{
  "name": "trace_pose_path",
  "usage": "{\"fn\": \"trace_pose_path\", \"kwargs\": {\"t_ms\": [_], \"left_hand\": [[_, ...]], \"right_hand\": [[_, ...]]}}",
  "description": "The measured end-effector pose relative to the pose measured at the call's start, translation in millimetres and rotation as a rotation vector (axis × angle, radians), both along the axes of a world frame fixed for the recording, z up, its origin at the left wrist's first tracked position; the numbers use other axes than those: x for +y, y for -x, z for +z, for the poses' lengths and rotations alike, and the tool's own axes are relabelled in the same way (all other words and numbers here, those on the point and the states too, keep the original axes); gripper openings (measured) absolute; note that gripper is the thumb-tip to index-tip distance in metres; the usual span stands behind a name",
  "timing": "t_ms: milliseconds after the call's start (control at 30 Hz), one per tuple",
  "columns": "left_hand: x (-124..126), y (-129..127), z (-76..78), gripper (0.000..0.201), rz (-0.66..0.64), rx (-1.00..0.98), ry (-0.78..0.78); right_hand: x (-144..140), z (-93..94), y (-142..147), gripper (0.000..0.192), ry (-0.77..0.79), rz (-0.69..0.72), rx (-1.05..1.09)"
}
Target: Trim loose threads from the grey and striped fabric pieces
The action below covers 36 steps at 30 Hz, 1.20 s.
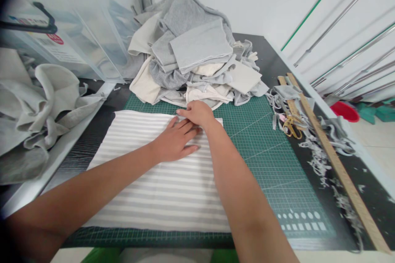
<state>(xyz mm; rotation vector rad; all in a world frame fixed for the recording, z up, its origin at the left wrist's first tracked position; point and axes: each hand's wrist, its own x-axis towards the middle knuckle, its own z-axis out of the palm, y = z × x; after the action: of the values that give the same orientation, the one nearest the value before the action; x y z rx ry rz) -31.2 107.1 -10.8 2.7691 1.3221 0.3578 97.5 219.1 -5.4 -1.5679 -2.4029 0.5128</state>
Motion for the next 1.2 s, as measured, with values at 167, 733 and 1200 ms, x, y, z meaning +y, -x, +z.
{"fn": "trace_pose_path", "kwargs": {"t_ms": [167,733,1200], "left_hand": [[-1.3,-0.2,-0.8,0.049,0.025,-0.007,0.001],[-0.3,-0.7,-0.4,0.051,0.029,0.002,0.016],[0.8,-0.1,0.2,0.049,0.007,-0.008,0.015]], "right_hand": [[-0.3,-1.3,-1.7,0.052,-0.031,0.012,0.022],[4.8,-2.0,-2.0,0.054,-0.003,0.035,0.038],[2.5,1.3,0.6,0.054,0.008,0.016,-0.01]]}}
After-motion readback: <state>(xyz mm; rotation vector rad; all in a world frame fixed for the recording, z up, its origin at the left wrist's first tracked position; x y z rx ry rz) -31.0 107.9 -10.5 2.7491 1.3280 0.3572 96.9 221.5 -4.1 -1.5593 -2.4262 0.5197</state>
